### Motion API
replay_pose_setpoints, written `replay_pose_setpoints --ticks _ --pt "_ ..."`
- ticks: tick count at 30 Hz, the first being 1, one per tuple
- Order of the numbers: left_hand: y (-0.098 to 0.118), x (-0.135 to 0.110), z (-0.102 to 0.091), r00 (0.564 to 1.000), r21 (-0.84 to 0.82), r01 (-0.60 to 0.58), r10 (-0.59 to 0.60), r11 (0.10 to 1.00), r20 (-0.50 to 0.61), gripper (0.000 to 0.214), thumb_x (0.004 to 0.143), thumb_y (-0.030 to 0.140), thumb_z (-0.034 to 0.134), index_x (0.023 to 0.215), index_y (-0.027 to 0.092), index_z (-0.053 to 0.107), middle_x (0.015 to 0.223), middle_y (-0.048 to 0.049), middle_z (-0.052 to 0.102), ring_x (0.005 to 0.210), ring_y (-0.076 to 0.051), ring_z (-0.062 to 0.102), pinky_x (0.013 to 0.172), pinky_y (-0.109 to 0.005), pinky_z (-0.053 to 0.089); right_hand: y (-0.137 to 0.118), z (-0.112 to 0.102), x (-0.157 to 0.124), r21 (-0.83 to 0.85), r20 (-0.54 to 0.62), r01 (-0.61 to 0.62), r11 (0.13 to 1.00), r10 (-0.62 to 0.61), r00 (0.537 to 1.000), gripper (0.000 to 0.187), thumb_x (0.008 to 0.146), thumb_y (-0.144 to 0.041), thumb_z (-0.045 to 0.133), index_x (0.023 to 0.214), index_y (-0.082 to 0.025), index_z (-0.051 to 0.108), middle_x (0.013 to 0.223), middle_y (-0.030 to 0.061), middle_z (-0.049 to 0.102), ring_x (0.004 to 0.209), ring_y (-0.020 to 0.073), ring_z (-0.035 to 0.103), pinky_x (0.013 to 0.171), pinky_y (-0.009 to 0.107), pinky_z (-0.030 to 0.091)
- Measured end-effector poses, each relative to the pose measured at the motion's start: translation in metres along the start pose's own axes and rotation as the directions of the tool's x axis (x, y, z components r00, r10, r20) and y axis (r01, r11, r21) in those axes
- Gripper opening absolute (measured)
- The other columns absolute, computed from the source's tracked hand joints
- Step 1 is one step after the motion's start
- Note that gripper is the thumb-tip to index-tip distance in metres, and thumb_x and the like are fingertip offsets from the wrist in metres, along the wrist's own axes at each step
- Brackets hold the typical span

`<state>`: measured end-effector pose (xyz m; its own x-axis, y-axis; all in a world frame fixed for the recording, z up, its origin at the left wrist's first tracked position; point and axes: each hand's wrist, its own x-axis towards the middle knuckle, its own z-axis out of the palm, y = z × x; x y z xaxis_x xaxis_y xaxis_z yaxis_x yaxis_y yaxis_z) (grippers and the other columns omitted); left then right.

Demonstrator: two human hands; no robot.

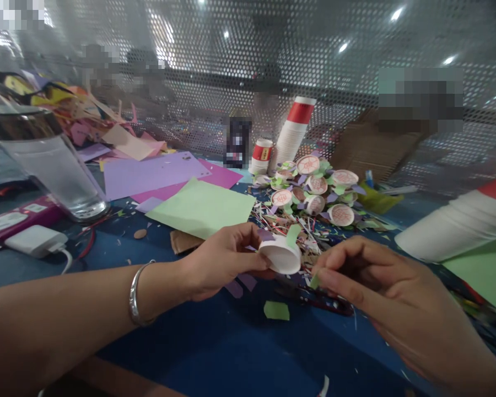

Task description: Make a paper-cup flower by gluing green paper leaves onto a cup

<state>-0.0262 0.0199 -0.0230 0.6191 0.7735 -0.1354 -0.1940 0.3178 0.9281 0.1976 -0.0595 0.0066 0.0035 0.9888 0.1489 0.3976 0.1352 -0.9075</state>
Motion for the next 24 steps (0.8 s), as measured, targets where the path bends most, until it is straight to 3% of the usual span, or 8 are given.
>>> replay_pose_setpoints --ticks 4,12,24 --pt "0.001 -0.003 0.003 0.998 0.012 0.023 -0.023 1.000 0.062 0.026 0.073 0.010 0.081 0.087 0.015 0.060 0.086 -0.0005 0.071 0.079 -0.012 0.068 0.075 -0.027 0.056 0.012 0.001 0.000 0.086 -0.106 -0.014 0.996 0.023 0.994 0.019 0.085 -0.043 0.082 0.088 -0.028 0.070 0.086 -0.0006 0.070 0.074 0.0138 0.065 0.059 0.020 0.053" --pt "-0.001 -0.003 0.002 0.996 0.062 0.045 -0.049 0.997 0.072 0.031 0.072 0.012 0.085 0.087 0.017 0.058 0.077 0.0029 0.072 0.070 -0.008 0.065 0.065 -0.020 0.040 0.012 0.004 -0.003 0.124 -0.141 0.002 0.992 0.016 0.990 0.020 0.084 -0.041 0.083 0.084 -0.027 0.069 0.086 -0.0003 0.070 0.069 0.0130 0.063 0.057 0.023 0.052" --pt "0.000 -0.008 0.013 0.989 -0.070 0.133 -0.128 0.989 0.069 0.035 0.070 0.005 0.084 0.082 0.017 0.053 0.076 0.0025 0.072 0.074 -0.010 0.068 0.075 -0.024 0.051 0.005 0.013 -0.001 0.344 -0.126 -0.051 0.938 0.100 0.987 0.024 0.082 -0.039 0.086 0.085 -0.027 0.066 0.089 -0.0036 0.068 0.068 0.0085 0.060 0.060 0.017 0.052"
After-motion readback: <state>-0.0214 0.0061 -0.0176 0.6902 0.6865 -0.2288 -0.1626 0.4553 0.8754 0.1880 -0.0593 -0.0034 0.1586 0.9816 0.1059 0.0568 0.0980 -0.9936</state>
